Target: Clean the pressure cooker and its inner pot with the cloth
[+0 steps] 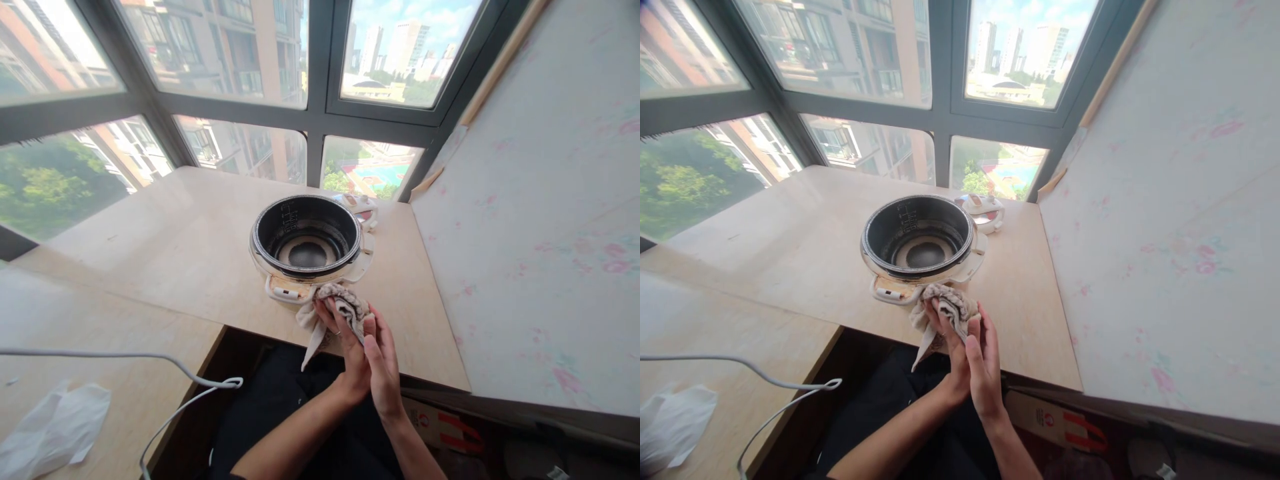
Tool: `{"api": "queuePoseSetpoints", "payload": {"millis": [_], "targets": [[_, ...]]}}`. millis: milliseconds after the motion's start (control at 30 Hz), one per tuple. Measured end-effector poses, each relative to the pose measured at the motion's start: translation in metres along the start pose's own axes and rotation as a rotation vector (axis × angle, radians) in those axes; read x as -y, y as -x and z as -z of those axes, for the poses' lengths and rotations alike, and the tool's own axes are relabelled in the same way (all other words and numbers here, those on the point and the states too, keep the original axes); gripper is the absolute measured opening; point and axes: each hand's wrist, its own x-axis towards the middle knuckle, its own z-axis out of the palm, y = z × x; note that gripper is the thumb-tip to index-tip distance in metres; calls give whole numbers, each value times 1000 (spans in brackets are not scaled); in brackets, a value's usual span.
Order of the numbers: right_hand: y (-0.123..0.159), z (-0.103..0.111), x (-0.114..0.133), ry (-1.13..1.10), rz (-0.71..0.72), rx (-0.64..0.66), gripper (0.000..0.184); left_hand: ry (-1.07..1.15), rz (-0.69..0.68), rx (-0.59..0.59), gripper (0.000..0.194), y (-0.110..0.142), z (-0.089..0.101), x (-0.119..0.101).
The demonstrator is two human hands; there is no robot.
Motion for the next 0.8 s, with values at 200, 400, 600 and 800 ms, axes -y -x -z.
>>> {"api": "queuePoseSetpoints", "payload": {"millis": [200,400,600,800], "targets": [[4,23,-21,-218,-85,-91,66,-243,-208,-46,93,-4,-6,-10],[-5,15,-33,-127,-89,34,65,-167,-242,71,87,-1,10,-13],[-46,-25,-24,-162,21,96,83,-17,-145,172,87,5,42,-13],[-91,-44,-33,-59,117,-90,95,92,45,-223,47,13,92,-45]]}}
